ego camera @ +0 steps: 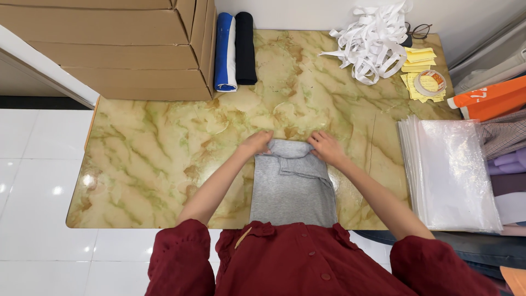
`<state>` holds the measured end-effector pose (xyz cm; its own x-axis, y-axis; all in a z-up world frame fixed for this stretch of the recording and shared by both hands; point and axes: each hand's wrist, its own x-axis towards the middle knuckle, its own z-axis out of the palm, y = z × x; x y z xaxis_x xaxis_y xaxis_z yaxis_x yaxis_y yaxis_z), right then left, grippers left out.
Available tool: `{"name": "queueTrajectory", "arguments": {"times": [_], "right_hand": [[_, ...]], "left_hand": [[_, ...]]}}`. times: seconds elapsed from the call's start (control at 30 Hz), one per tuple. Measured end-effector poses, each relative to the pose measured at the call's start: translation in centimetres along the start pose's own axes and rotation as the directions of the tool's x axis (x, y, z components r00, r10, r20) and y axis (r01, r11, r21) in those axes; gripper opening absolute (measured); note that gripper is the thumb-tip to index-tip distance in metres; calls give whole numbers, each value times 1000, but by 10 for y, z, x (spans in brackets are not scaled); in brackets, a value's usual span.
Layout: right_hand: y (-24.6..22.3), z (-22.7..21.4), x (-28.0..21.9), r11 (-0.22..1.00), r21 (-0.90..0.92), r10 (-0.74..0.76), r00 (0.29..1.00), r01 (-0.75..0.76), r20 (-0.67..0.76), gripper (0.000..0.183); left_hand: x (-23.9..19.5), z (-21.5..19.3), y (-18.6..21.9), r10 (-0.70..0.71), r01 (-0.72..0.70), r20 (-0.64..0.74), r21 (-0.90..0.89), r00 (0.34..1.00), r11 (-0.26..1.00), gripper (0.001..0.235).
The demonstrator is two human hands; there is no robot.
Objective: The person takes several shirts from a clothing rack, including a grey t-shirt, a patterned white shirt, and a plain white shirt. They place each shirt on a marble-patterned table, fold it neatly by hand, and then roll it into a compact bundle before placing it aside.
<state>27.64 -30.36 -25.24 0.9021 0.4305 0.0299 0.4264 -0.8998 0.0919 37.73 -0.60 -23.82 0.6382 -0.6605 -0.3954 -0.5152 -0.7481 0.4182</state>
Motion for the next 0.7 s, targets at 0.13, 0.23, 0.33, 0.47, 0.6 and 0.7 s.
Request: {"name": "queueTrajectory", "arguments": {"times": [0.13, 0.23, 0.33, 0.47, 0.6, 0.7], "right_hand": [[-12, 0, -13, 997, -60, -59, 989, 51, -136, 41], [-16, 29, -20, 992, -99, -97, 974, 78, -206, 46], [-20, 37, -27, 988, -120, -123, 974, 101, -189, 42], [-33, -22, -21, 974, 208, 81, 995, -93, 66, 61], [-52, -86, -12, 865, 468, 70, 966, -183, 249, 84], [-69, -77, -5, 912, 408, -49, 981, -32, 188, 64]], "left_hand": [[11, 13, -2, 50, -34, -108, 140, 993, 990, 80], [19, 29, -7, 91, -63, -89, 280, 992, 958, 73], [12, 44, 0, 201, -146, -119, 358, 972, 922, 54], [-20, 56, 10, 225, -170, -164, 297, 960, 940, 46], [-30, 67, 8, 314, -172, -312, 407, 897, 897, 40], [-31, 77, 9, 320, -122, -423, 431, 848, 894, 27]]}}
